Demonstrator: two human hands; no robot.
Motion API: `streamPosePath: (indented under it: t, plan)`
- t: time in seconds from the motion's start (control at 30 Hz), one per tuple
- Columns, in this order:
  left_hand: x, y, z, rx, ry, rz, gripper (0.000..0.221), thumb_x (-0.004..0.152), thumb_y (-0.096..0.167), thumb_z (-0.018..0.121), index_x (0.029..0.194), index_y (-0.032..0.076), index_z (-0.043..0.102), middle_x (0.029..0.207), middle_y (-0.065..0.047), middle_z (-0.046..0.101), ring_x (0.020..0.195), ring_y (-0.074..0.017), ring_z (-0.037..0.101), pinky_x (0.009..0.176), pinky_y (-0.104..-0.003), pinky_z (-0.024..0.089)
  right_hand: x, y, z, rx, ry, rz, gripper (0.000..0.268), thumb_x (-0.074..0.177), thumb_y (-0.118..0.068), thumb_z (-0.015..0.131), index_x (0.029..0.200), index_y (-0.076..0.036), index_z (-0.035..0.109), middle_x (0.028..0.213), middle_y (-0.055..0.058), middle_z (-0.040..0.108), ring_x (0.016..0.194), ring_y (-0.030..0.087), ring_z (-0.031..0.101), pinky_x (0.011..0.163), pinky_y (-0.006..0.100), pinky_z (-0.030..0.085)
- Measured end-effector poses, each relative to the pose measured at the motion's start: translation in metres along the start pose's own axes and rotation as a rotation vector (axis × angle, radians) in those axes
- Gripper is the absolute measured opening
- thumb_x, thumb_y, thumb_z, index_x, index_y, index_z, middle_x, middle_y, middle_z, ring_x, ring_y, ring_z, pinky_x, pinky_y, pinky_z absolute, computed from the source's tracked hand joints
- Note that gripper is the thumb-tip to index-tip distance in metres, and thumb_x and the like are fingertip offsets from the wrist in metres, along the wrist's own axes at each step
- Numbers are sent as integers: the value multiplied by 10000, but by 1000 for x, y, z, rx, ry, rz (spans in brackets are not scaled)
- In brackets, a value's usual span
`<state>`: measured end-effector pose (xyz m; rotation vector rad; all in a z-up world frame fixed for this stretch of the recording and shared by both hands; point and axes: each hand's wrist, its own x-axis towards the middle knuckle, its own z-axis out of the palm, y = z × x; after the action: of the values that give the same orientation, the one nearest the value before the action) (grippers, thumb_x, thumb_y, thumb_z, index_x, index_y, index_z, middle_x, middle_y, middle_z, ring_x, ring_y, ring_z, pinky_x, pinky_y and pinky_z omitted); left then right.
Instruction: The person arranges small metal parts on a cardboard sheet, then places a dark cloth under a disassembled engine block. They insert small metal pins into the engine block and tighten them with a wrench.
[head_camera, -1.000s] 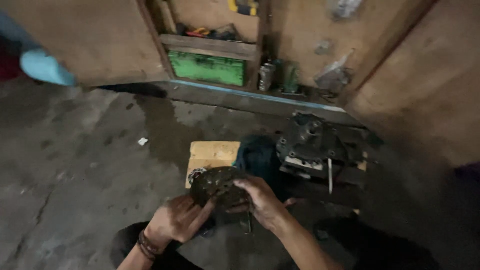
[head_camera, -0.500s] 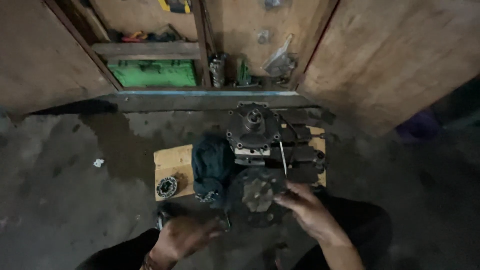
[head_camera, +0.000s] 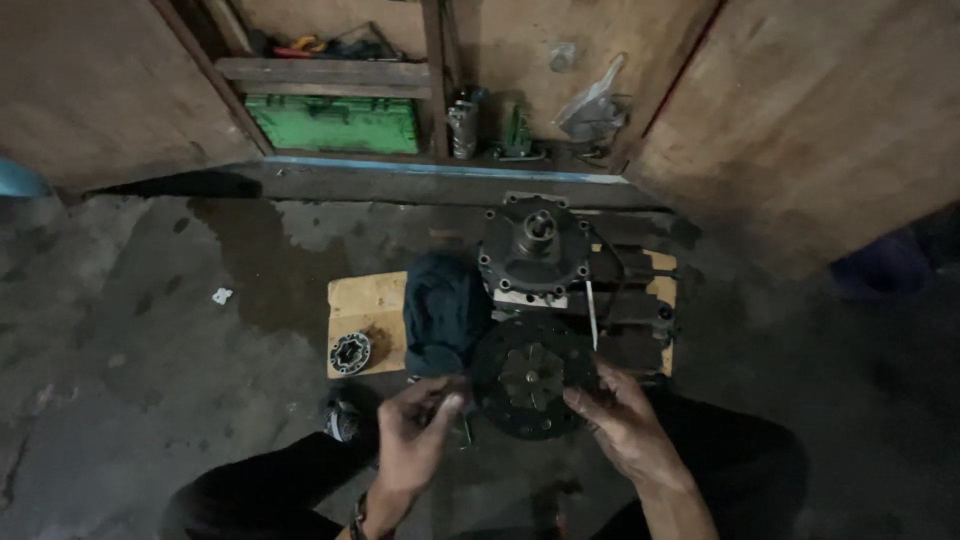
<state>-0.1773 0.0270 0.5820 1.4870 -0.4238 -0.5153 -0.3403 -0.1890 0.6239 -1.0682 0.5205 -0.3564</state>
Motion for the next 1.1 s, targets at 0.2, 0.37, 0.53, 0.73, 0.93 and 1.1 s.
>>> streamPosePath:
  t: [0.2,0.37,0.53,0.73,0.93,1.1]
  plan:
    - [7,22,14,41,-118,61,311,906,31,761,672,24,556,625,26,444,573,-92,342,519,-278,323,9,4,12,-70,-147,-115,398,891,11,718,1285,46,678,1087,139,770,919,193,681,850,344,518]
    - [12,26,11,-9,-107,2,275,918,19,748,668,25,634,554,39,498,501,-60,359,456,-245,296,13,1,26,-226,-73,-19,263,896,-30,716,1145,55,723,955,128,731,841,183,665,778,348,547]
    - [16,32,-7,6,-20,-80,303,903,78,770,639,-12,653,522,-3,560,458,-77,398,435,-260,331,21,5,58,-235,-48,21,406,875,-45,694,1271,47,695,1178,145,775,1044,232,711,946,369,535]
    - [40,38,-38,-11,22,-61,156,912,67,747,778,-11,741,612,7,591,522,-73,409,488,-244,304,47,30,78,-436,-27,169,369,904,-186,683,1243,-45,726,1116,83,754,975,187,672,889,361,492]
    - [57,32,-52,-40,61,-58,262,936,107,724,699,9,669,568,8,530,492,-82,394,461,-257,302,67,45,86,-278,-67,168,462,914,-79,681,1342,56,573,1037,165,744,738,202,684,641,321,568]
    - [78,33,-61,-136,74,-114,254,951,112,717,722,33,641,568,21,478,459,-83,375,438,-263,293,70,37,94,-187,-154,172,363,957,-33,648,1312,17,586,958,123,700,641,217,686,566,337,588]
